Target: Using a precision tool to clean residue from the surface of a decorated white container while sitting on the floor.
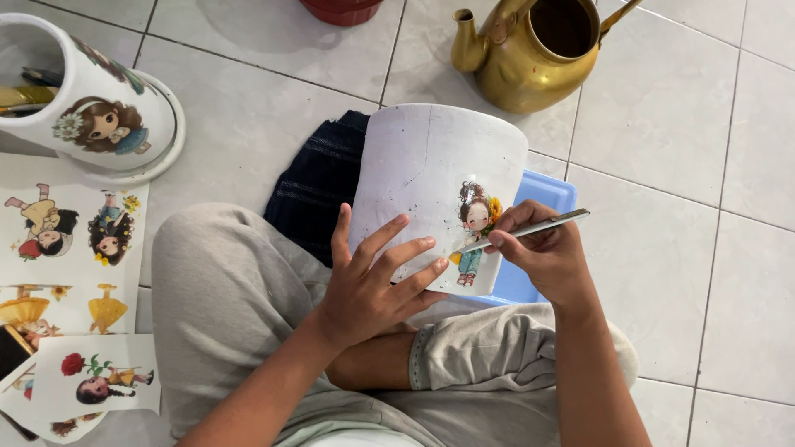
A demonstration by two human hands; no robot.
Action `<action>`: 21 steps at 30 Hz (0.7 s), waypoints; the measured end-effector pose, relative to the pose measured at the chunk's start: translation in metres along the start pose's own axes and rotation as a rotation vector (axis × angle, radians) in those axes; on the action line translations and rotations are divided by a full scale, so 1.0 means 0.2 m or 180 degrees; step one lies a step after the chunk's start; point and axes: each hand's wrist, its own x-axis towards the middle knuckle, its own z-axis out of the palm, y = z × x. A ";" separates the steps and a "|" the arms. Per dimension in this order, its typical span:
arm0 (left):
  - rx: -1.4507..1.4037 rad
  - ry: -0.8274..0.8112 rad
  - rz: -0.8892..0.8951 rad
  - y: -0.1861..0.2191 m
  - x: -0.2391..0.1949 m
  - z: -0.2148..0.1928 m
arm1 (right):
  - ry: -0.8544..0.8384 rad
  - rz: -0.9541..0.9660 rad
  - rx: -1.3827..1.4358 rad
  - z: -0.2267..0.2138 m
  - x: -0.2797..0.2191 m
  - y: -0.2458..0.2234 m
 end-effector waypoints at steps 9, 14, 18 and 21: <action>0.0047 -0.0025 -0.0016 0.00 -0.01 0.00 | -0.0113 -0.0470 -0.0025 0.01 0.01 0.02; 0.0017 -0.0036 -0.0039 0.01 -0.01 0.00 | -0.0100 -0.0499 0.0006 0.01 0.01 0.02; 0.0006 -0.0057 -0.0036 0.01 -0.01 0.00 | -0.0123 -0.0501 0.0045 -0.01 0.02 0.03; 0.0000 -0.0067 -0.0051 0.00 -0.01 0.00 | -0.0133 -0.0492 0.0061 -0.01 0.02 0.02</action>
